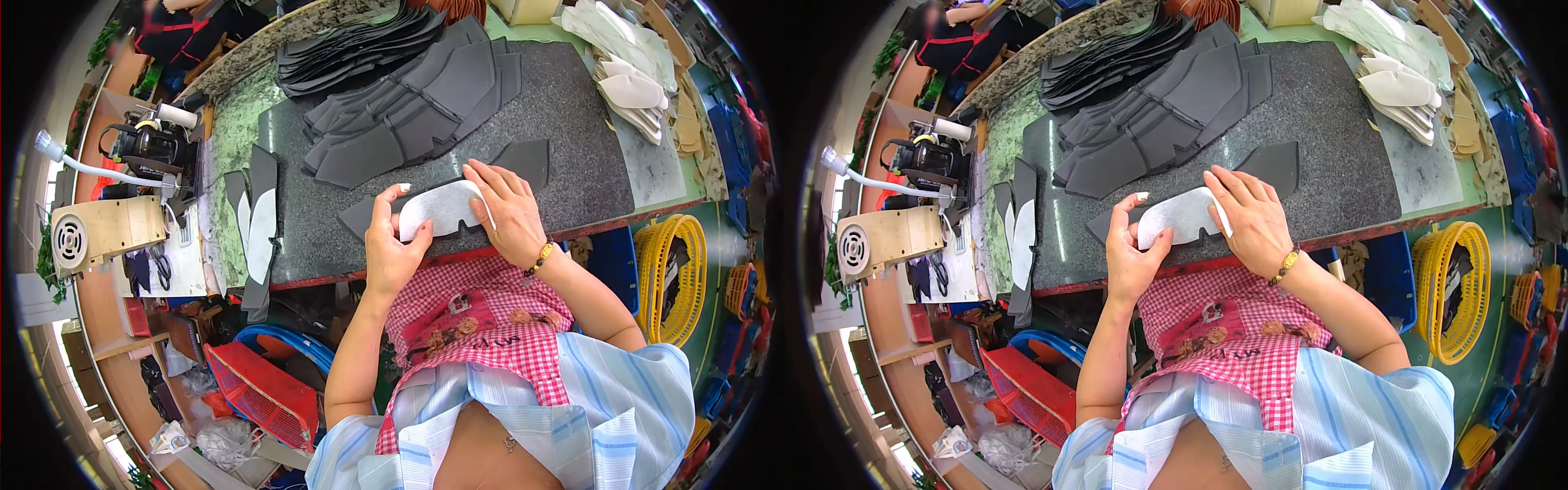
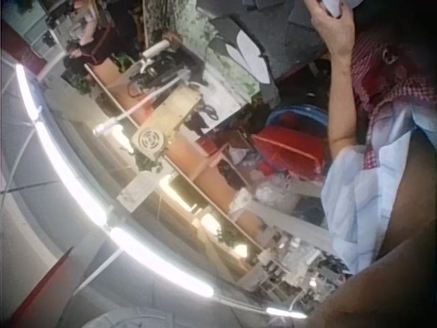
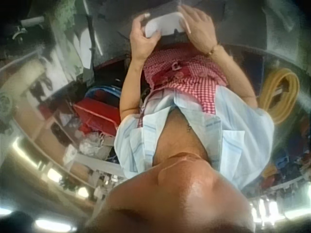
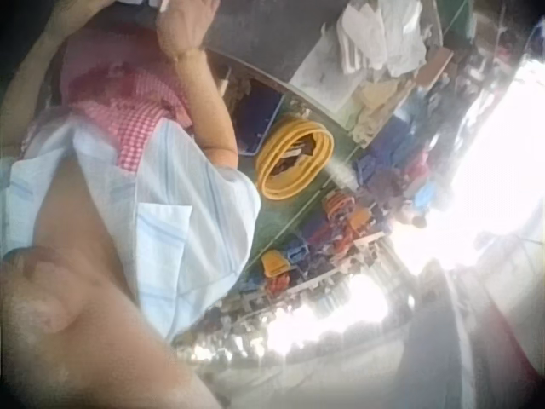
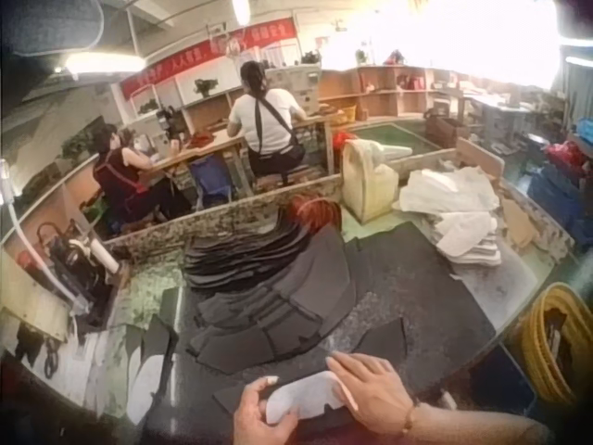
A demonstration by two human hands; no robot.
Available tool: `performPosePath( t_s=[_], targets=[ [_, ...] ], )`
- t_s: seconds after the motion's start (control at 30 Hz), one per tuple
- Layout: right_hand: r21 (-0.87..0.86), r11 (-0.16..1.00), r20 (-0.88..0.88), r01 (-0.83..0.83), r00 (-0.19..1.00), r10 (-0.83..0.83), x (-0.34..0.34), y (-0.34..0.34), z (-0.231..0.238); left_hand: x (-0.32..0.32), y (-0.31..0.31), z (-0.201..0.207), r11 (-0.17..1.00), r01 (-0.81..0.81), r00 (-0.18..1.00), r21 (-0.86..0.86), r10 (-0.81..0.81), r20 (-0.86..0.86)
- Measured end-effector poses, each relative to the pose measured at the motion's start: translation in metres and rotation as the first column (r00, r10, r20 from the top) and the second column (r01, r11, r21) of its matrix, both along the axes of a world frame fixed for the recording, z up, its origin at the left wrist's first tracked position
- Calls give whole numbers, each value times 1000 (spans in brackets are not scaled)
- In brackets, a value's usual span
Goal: The person is manually applying adhesive or backing material to cut pieces of shoe uppers at a factory workbench.
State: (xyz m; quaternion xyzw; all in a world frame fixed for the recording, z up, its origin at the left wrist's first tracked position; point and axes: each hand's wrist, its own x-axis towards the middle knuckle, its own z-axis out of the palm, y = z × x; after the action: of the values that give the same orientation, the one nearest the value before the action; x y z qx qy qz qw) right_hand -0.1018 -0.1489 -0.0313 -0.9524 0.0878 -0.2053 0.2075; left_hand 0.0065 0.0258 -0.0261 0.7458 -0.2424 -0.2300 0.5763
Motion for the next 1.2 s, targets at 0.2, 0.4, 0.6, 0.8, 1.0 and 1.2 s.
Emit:
performPosePath(
  t_s=[0.2, 0.4, 0.6, 0.8, 1.0, 1.2],
  targets=[
    [41, 980, 15, 194, 981, -194, -3, -9, 10, 6, -27, 36, 788, -26, 862, 615, -294, 413],
    [-20, 908, 265, 419, 877, -400, -29, -127, 14, 12, -35, 47, 785, -225, 565, 577, -378, 733],
    [-459, 733, 108, 502, 850, -515, -64, -249, -10, 16, -35, 45, 923, 192, 876, 333, -314, 365],
    [-246, 907, 34, 341, 939, -344, -67, -225, 29, 92, 87, 88, 743, -487, 777, 459, 129, 616],
    [198, 874, 74, -444, 896, 439, -23, -61, 86, 25, 30, 103, 989, 124, 920, 83, -146, 363],
    [-54, 997, 435, -58, 897, 76, -13, 6, 98, -39, -22, 64, 974, -55, 901, -219, 143, 410]
  ],
)
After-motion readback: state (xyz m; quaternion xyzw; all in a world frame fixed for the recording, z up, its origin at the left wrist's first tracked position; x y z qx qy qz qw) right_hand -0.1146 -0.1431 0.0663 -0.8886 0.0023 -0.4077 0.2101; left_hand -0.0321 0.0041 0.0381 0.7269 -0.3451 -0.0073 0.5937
